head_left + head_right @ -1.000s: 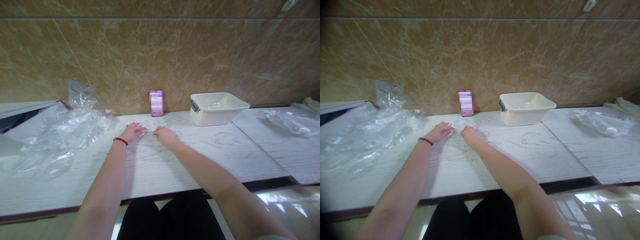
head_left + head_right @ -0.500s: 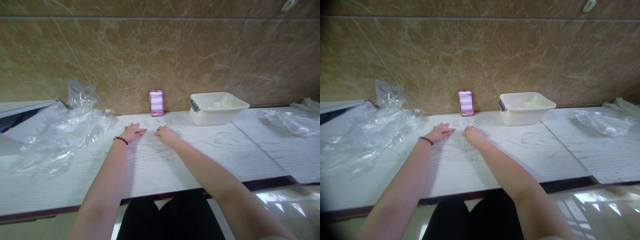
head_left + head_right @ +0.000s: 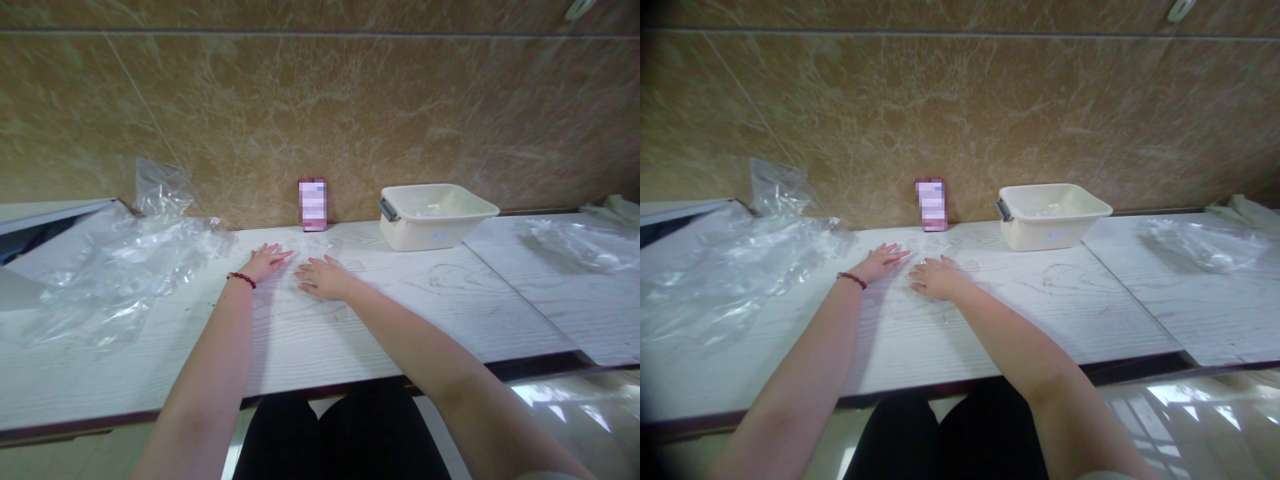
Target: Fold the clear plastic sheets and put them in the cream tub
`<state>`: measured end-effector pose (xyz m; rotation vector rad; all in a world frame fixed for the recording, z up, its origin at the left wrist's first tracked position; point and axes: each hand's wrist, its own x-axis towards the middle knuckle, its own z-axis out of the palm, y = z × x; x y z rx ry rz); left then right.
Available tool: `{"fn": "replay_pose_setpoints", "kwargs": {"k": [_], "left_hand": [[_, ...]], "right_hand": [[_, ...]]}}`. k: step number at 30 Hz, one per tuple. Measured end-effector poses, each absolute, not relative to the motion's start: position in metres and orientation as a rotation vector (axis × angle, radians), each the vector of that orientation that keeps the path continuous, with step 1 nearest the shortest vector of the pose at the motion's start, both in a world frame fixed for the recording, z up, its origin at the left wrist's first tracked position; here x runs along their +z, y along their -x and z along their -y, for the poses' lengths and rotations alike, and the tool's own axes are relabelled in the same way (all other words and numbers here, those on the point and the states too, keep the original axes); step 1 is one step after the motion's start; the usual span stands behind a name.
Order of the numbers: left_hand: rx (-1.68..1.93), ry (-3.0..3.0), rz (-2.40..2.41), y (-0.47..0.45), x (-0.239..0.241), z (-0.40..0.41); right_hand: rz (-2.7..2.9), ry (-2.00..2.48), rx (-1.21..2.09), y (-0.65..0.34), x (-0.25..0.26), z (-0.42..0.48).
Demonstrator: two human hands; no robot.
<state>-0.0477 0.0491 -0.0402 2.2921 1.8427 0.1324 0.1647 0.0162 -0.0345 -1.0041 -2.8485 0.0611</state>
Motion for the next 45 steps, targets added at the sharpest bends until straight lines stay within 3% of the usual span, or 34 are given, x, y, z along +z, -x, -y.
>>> {"fn": "replay_pose_setpoints", "kwargs": {"k": [11, 33, 45], "left_hand": [[-0.083, -2.295, -1.876, 0.045, -0.037, -0.047], [-0.059, -2.338, -1.859, 0.043, -0.035, -0.048], [-0.09, -2.283, -1.881, 0.043, -0.035, -0.048]], "right_hand": [[2.801, 1.127, 0.092, -0.164, -0.032, -0.018], [2.85, 1.218, 0.227, -0.172, -0.029, -0.021], [2.99, 1.454, 0.542, -0.177, -0.02, -0.018]]}}
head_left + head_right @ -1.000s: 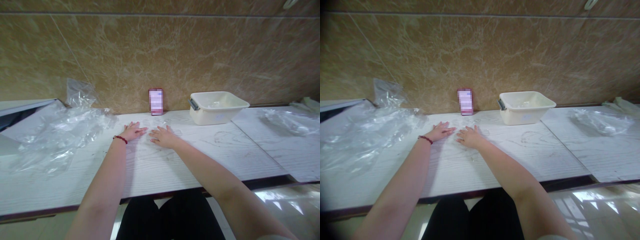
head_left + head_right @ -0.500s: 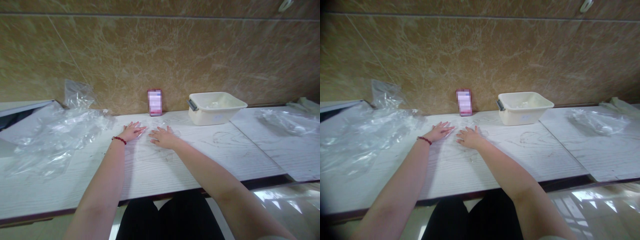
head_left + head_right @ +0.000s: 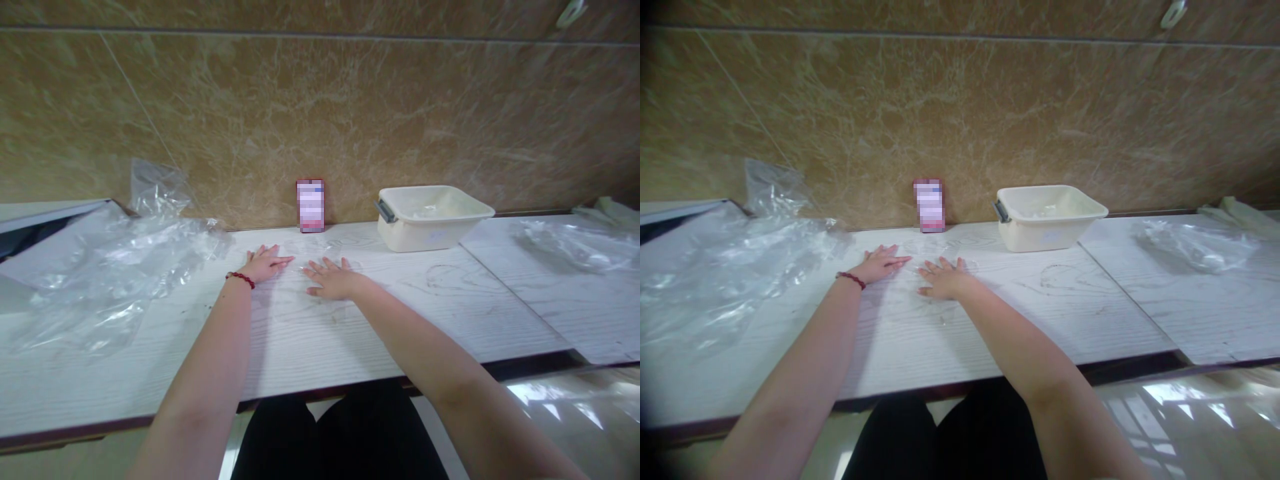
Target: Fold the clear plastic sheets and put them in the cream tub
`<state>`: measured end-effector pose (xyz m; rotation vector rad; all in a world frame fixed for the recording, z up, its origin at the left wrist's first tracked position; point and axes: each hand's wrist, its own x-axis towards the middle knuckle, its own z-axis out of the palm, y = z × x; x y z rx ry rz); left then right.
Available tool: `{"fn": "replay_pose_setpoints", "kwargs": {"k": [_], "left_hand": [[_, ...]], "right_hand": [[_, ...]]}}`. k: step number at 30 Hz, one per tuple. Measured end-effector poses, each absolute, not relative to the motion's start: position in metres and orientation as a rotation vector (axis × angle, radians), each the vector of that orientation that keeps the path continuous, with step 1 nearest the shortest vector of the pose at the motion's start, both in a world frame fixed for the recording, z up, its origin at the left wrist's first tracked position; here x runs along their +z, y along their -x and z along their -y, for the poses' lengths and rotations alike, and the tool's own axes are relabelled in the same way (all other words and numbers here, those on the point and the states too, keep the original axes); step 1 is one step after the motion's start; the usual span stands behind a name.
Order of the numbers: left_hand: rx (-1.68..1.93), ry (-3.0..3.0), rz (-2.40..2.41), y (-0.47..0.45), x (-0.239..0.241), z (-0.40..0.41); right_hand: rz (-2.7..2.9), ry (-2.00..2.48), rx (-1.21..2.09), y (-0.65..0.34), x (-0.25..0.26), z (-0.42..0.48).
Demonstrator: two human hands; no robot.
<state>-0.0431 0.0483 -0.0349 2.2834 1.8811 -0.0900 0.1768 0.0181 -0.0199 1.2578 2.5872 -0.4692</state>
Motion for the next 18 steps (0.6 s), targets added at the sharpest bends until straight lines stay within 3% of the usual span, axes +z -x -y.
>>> {"fn": "replay_pose_setpoints", "kwargs": {"k": [18], "left_hand": [[-0.11, -2.29, -1.841, 0.045, -0.031, -0.047]], "right_hand": [[-2.689, -1.248, -0.406, -0.19, -0.028, -0.016]]}}
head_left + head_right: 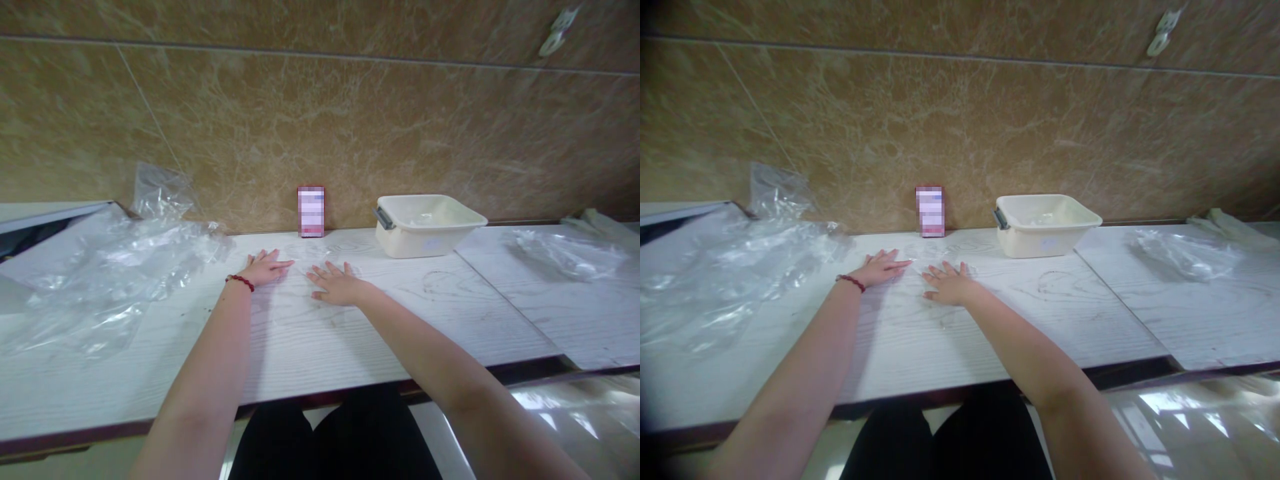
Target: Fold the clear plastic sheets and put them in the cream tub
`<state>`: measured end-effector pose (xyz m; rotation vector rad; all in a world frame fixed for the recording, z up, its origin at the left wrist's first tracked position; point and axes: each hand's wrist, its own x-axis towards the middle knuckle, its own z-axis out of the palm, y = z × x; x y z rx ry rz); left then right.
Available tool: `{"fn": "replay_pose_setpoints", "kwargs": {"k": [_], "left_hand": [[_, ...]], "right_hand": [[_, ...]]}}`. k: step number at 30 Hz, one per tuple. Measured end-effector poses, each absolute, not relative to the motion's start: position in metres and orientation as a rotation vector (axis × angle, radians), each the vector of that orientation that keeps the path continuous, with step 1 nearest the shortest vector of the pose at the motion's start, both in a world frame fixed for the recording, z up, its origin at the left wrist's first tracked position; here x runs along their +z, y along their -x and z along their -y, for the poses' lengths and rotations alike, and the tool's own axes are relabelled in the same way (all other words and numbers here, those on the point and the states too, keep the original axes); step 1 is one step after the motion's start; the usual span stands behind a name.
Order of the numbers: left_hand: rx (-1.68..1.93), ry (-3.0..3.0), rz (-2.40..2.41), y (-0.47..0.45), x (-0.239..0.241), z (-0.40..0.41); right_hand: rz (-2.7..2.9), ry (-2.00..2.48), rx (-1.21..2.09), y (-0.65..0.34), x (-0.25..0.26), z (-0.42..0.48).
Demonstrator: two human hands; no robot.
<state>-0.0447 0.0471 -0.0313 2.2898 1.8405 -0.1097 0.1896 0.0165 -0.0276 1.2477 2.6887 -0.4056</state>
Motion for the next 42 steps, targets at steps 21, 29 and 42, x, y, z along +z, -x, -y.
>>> {"fn": "replay_pose_setpoints", "kwargs": {"k": [21, 29, 42], "left_hand": [[0.17, -2.571, -1.794, 0.022, -0.021, -0.042], [0.392, -2.792, -1.324, -0.043, -0.014, -0.022], [0.478, -2.605, -1.298, -0.065, -0.026, -0.013]], "right_hand": [[-2.401, -2.078, -0.297, -0.257, -0.022, -0.054], [-2.531, -2.066, -0.321, -0.243, -0.011, -0.045], [-2.934, -1.902, -0.692, -0.232, -0.007, -0.03]]}}
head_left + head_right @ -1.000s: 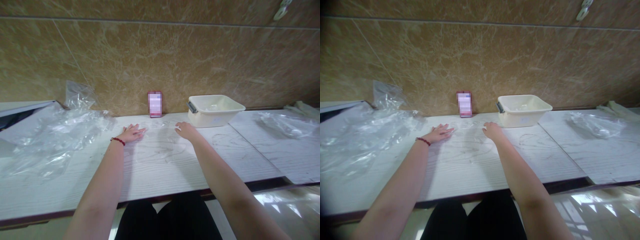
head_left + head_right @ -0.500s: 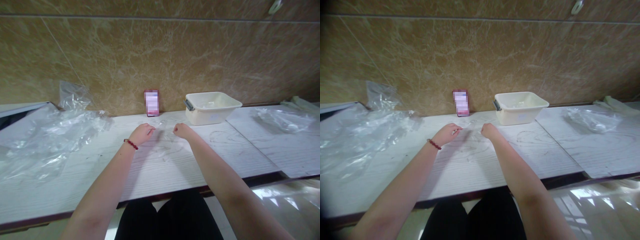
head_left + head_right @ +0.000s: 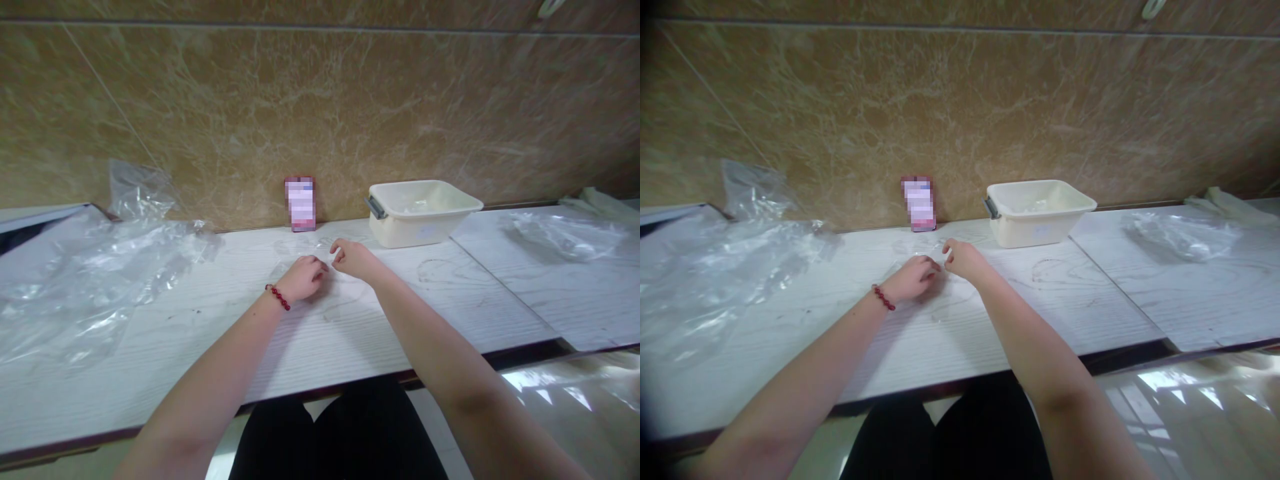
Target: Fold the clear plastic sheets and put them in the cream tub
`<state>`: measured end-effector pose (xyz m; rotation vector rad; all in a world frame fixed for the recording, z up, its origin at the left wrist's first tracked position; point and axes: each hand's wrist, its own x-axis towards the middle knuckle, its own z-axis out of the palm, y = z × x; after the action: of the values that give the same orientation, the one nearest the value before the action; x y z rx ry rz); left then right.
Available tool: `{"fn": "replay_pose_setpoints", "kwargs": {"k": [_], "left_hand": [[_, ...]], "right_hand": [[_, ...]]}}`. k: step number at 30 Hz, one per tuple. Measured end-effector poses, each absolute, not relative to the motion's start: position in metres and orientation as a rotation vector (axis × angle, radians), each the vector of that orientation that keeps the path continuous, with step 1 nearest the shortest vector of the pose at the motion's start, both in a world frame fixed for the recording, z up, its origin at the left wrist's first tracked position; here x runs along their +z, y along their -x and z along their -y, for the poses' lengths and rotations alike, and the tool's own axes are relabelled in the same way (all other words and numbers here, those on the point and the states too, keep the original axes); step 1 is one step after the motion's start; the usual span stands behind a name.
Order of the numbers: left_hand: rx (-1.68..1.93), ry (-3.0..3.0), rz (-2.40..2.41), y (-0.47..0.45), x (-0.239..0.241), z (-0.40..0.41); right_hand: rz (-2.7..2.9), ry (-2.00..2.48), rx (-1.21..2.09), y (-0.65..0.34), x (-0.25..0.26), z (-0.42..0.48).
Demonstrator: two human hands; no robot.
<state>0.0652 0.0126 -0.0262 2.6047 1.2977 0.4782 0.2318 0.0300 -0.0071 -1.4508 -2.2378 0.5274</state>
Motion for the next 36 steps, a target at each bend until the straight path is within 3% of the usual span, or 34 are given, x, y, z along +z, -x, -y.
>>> {"fn": "replay_pose_setpoints", "kwargs": {"k": [4, 11, 19, 26, 36], "left_hand": [[0.721, -2.042, -1.376, -0.071, -0.025, -0.014], [0.78, -1.555, -1.294, -0.077, -0.033, -0.016], [0.839, -1.561, -1.417, -0.07, -0.042, -0.021], [0.753, -1.769, -1.573, -0.06, -0.04, -0.024], [0.566, -1.825, -1.58, -0.062, -0.035, -0.021]], "right_hand": [[2.237, 1.414, 0.571, -0.224, -0.01, -0.026], [2.24, 1.363, 0.646, -0.219, -0.012, -0.023], [2.232, 1.311, 0.879, -0.224, -0.006, -0.025], [2.491, 1.537, 0.435, -0.24, 0.006, -0.031], [2.724, 1.46, 0.399, -0.233, -0.007, -0.031]]}}
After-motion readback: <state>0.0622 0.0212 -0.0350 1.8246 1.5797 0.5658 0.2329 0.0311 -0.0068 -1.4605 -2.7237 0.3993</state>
